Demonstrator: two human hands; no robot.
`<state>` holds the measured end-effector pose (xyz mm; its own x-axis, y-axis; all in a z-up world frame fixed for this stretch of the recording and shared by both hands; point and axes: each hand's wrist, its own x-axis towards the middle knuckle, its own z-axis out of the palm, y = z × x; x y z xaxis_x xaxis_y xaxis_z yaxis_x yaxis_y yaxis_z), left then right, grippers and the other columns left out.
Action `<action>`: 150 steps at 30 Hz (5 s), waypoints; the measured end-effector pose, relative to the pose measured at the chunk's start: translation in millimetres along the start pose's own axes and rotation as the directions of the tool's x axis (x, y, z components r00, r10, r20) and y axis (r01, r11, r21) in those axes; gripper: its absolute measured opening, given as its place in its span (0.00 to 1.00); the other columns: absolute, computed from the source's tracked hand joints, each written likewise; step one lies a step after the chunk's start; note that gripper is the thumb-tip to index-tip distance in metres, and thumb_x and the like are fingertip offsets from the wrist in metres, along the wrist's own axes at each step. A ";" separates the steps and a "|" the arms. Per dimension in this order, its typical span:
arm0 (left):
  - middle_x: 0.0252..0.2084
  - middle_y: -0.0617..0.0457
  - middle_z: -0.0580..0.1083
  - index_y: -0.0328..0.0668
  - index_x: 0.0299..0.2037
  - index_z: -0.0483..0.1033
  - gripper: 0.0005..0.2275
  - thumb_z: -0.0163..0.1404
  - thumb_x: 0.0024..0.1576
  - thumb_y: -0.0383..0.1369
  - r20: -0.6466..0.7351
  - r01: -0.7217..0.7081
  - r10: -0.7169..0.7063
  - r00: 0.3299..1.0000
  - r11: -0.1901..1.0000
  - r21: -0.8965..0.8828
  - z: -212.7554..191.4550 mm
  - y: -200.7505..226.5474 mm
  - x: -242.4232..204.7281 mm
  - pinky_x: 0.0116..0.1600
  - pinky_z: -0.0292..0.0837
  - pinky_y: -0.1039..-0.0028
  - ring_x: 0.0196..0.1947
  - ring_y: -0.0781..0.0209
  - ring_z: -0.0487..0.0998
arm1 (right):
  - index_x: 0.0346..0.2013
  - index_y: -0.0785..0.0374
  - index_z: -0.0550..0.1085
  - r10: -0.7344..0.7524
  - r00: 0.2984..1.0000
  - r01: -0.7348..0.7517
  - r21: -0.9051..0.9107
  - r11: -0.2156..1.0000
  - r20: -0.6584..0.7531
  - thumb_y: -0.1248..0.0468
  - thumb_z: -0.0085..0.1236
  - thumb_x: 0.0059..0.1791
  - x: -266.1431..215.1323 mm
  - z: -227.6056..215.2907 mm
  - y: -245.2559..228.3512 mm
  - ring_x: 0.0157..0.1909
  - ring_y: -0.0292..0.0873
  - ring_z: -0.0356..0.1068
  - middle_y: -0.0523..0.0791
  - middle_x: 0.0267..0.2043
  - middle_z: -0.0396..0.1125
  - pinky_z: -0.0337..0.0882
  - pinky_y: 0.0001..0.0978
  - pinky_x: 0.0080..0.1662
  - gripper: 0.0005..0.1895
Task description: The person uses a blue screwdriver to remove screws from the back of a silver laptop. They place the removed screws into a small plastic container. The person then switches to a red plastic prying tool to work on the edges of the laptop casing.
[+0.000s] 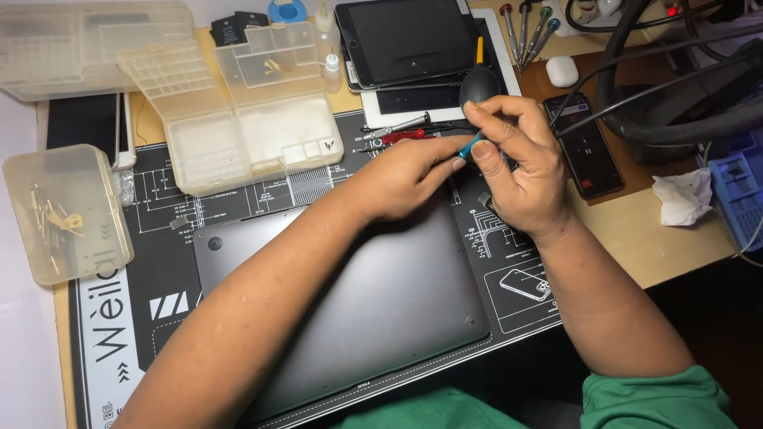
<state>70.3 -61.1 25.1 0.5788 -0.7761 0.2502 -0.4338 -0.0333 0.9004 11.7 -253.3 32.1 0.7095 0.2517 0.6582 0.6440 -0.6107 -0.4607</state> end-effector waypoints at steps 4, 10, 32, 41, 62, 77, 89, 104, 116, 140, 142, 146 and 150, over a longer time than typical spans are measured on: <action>0.43 0.40 0.81 0.41 0.54 0.76 0.12 0.42 0.66 0.33 -0.001 -0.011 0.012 1.000 0.996 0.093 5.7 -29.1 10.7 0.52 0.77 0.52 0.47 0.37 0.82 | 0.62 0.74 0.73 -0.026 1.000 0.027 -0.044 0.999 0.015 0.68 0.48 0.59 -1.2 -1.5 9.8 0.59 0.56 0.65 0.56 0.52 0.65 0.64 0.46 0.61 0.18; 0.31 0.44 0.81 0.43 0.43 0.79 0.07 0.50 0.63 0.35 -0.085 -0.019 0.035 0.996 0.983 0.183 1.3 -25.1 9.9 0.41 0.79 0.58 0.35 0.41 0.84 | 0.61 0.76 0.72 0.046 0.999 -0.046 0.017 0.999 0.017 0.67 0.45 0.60 -3.0 2.5 4.0 0.60 0.54 0.70 0.55 0.49 0.74 0.57 0.50 0.67 0.18; 0.28 0.63 0.79 0.51 0.30 0.78 0.08 0.61 0.53 0.41 -0.193 -0.026 0.057 0.980 0.987 0.160 10.0 -41.4 4.9 0.36 0.69 0.75 0.29 0.67 0.77 | 0.61 0.67 0.72 0.010 0.999 -0.006 -0.094 0.996 0.039 0.67 0.57 0.59 -12.4 0.2 3.4 0.54 0.51 0.63 0.57 0.62 0.59 0.70 0.41 0.57 0.16; 0.45 0.52 0.81 0.47 0.49 0.78 0.15 0.52 0.58 0.45 -0.035 0.224 -0.244 0.969 0.814 0.537 -33.2 21.9 -70.5 0.44 0.71 0.52 0.45 0.43 0.79 | 0.60 0.75 0.72 0.050 0.999 -0.049 -0.071 0.996 0.015 0.77 0.65 0.55 -13.4 6.0 -3.7 0.43 0.46 0.76 0.57 0.46 0.75 0.78 0.31 0.49 0.19; 0.50 0.65 0.81 0.57 0.53 0.79 0.17 0.54 0.53 0.42 -0.395 0.687 -0.562 0.727 0.587 0.428 -55.0 59.4 -266.3 0.56 0.73 0.68 0.50 0.64 0.80 | 0.63 0.71 0.68 0.087 0.994 -0.094 0.125 0.988 0.059 0.80 0.63 0.54 -18.4 6.9 11.7 0.46 0.47 0.74 0.57 0.47 0.72 0.79 0.30 0.49 0.23; 0.65 0.61 0.72 0.53 0.58 0.78 0.21 0.56 0.52 0.35 -0.525 0.734 -0.545 0.654 0.624 0.267 -52.1 50.2 -272.7 0.44 0.75 0.72 0.53 0.65 0.76 | 0.64 0.73 0.66 0.137 0.989 -0.145 0.145 0.979 0.061 0.78 0.61 0.55 -19.2 8.9 11.3 0.47 0.48 0.77 0.57 0.47 0.74 0.80 0.33 0.54 0.23; 0.65 0.63 0.72 0.55 0.57 0.78 0.20 0.55 0.52 0.37 -0.523 0.765 -0.578 0.626 0.585 0.269 -53.6 49.7 -270.7 0.49 0.74 0.69 0.54 0.65 0.77 | 0.67 0.71 0.62 0.126 0.989 -0.142 0.236 0.961 0.082 0.76 0.58 0.56 -25.5 8.9 22.6 0.52 0.51 0.75 0.59 0.50 0.70 0.80 0.34 0.56 0.25; 0.64 0.60 0.73 0.52 0.56 0.79 0.20 0.55 0.52 0.38 -0.532 0.716 -0.514 0.673 0.634 0.293 -54.8 42.2 -273.6 0.53 0.72 0.69 0.57 0.63 0.75 | 0.69 0.68 0.61 0.176 0.967 -0.194 0.086 0.977 0.183 0.73 0.54 0.58 -8.6 -2.5 0.9 0.52 0.48 0.77 0.55 0.50 0.74 0.79 0.34 0.58 0.25; 0.68 0.56 0.67 0.58 0.63 0.71 0.27 0.55 0.50 0.43 -0.494 0.720 -0.540 0.681 0.615 0.320 -48.4 38.1 -277.2 0.36 0.83 0.66 0.64 0.56 0.68 | 0.44 0.48 0.81 0.813 0.149 -0.190 -0.791 0.582 0.563 0.54 0.48 0.49 100.3 -8.0 -11.6 0.42 0.41 0.71 0.36 0.42 0.75 0.68 0.36 0.46 0.16; 0.75 0.59 0.59 0.75 0.64 0.69 0.41 0.65 0.35 0.62 -0.403 0.631 -0.486 0.775 0.560 0.538 -43.5 2.7 -297.1 0.56 0.73 0.57 0.59 0.50 0.71 | 0.31 0.47 0.79 0.738 -0.055 0.284 -0.698 0.657 0.673 0.57 0.47 0.49 112.4 31.7 -20.3 0.39 0.47 0.70 0.42 0.31 0.74 0.70 0.46 0.37 0.11; 0.74 0.52 0.61 0.69 0.64 0.71 0.42 0.66 0.34 0.60 -0.421 0.568 -0.384 0.822 0.607 0.555 -39.6 2.6 -300.2 0.56 0.73 0.58 0.57 0.52 0.73 | 0.28 0.54 0.76 0.625 -0.051 0.471 -0.533 0.703 0.779 0.62 0.43 0.48 105.7 30.1 -19.7 0.29 0.55 0.70 0.46 0.28 0.72 0.68 0.49 0.31 0.11; 0.74 0.53 0.61 0.69 0.65 0.70 0.41 0.65 0.36 0.60 -0.414 0.593 -0.425 0.805 0.588 0.550 -40.4 9.1 -298.2 0.58 0.71 0.57 0.60 0.52 0.71 | 0.23 0.57 0.74 0.546 -0.078 0.579 -0.408 0.706 0.834 0.63 0.43 0.48 110.6 30.0 -19.2 0.26 0.53 0.69 0.45 0.24 0.71 0.68 0.46 0.32 0.12; 0.74 0.59 0.59 0.71 0.65 0.69 0.39 0.62 0.39 0.60 -0.393 0.645 -0.514 0.762 0.561 0.518 -45.5 15.3 -290.6 0.60 0.69 0.57 0.63 0.57 0.67 | 0.23 0.64 0.74 0.665 0.027 0.436 -0.607 0.664 0.746 0.46 0.38 0.56 116.7 28.0 -34.2 0.30 0.57 0.73 0.47 0.26 0.72 0.75 0.48 0.38 0.30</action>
<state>-73.1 192.6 -17.7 0.9355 -0.3275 -0.1327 -0.2278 -0.8461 0.4820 80.5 -181.9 108.0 0.6610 0.1609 -0.7330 0.5635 -0.7515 0.3431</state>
